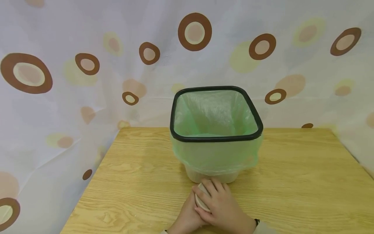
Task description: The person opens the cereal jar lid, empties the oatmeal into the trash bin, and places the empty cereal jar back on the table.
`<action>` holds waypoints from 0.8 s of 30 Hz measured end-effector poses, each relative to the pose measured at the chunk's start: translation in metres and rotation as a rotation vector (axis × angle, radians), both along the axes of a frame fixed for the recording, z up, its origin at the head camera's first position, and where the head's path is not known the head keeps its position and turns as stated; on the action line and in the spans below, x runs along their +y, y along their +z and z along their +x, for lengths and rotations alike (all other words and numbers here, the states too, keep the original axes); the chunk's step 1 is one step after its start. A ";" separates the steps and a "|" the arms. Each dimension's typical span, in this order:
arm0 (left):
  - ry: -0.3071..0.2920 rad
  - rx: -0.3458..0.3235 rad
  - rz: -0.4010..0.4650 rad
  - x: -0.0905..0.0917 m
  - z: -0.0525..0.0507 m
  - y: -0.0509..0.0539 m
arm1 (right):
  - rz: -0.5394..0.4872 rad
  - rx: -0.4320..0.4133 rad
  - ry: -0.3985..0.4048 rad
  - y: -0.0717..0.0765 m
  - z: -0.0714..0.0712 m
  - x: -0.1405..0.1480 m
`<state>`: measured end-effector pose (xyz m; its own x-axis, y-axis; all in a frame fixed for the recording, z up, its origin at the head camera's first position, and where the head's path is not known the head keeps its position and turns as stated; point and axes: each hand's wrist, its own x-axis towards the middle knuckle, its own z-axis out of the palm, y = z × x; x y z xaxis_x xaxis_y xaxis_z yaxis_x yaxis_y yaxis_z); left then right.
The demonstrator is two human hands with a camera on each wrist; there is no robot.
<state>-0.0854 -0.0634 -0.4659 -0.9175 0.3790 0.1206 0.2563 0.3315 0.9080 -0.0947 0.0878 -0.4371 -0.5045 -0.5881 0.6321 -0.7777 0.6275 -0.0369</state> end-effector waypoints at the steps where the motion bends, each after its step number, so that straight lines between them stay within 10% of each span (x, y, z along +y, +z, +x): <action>1: 0.003 -0.020 0.022 0.000 0.000 0.000 | 0.003 -0.002 0.024 0.000 -0.001 0.001; 13: -0.009 0.001 -0.023 0.001 0.000 0.000 | 0.092 -0.051 0.132 0.007 -0.006 0.012; 21: 0.004 -0.083 0.073 -0.001 0.001 -0.001 | 0.059 -0.120 -0.142 0.013 0.013 -0.002; 24: -0.002 -0.018 0.016 0.000 0.000 0.001 | 0.027 -0.054 -0.210 0.006 0.014 -0.010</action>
